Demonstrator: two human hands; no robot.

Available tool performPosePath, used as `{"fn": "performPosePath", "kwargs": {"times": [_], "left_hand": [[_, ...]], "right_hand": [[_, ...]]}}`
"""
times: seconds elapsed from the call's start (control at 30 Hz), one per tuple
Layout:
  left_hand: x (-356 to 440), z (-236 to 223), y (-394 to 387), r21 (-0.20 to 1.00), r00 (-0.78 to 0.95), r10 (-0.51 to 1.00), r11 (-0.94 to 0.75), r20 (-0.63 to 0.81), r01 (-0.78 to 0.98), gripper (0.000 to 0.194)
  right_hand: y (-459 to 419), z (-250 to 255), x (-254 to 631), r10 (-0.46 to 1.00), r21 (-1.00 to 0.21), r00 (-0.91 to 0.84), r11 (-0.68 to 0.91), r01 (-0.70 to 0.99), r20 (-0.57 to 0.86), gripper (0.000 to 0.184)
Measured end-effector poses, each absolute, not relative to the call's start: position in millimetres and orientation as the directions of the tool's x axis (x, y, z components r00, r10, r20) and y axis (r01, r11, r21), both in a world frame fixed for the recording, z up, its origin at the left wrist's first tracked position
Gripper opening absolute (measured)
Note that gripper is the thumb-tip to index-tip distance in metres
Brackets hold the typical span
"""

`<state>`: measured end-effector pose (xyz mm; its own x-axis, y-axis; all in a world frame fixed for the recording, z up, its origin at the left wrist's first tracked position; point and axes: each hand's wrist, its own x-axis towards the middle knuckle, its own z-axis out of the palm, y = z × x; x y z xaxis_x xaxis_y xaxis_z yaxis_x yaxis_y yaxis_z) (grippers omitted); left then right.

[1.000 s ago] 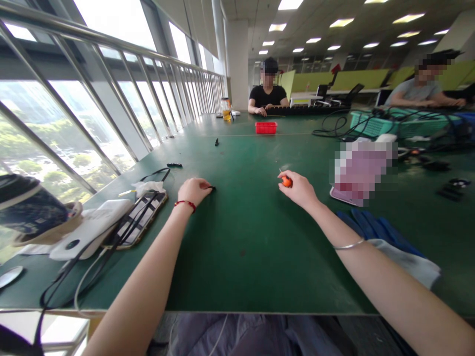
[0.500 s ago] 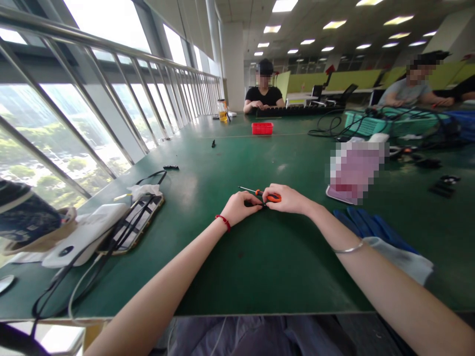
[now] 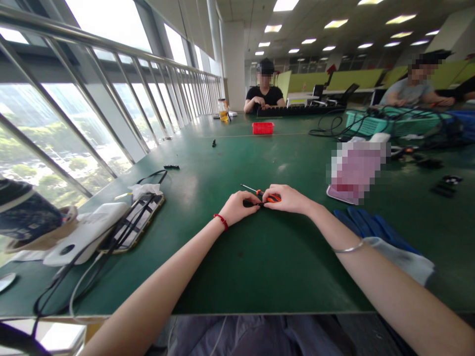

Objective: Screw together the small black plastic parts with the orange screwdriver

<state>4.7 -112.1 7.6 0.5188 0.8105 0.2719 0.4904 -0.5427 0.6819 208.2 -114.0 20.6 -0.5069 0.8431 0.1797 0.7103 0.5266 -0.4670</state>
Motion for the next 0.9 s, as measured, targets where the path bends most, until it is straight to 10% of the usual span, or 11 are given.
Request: {"fn": "performPosePath", "kwargs": {"times": [0.23, 0.57, 0.9], "left_hand": [[7, 6, -112, 0.705, 0.482, 0.838, -0.503, 0.256, 0.5, 0.014], [8, 6, -115, 0.683, 0.464, 0.844, -0.506, 0.268, 0.527, 0.015], [8, 5, -116, 0.662, 0.464, 0.835, -0.53, 0.297, 0.529, 0.017]], "right_hand": [[-117, 30, 211, 0.857, -0.5, -0.458, 0.511, 0.699, 0.236, 0.021], [-150, 72, 204, 0.765, -0.67, 0.105, 0.478, 0.568, 0.635, 0.022], [-159, 65, 192, 0.712, -0.652, 0.091, 0.575, 0.494, 0.696, 0.024]]}}
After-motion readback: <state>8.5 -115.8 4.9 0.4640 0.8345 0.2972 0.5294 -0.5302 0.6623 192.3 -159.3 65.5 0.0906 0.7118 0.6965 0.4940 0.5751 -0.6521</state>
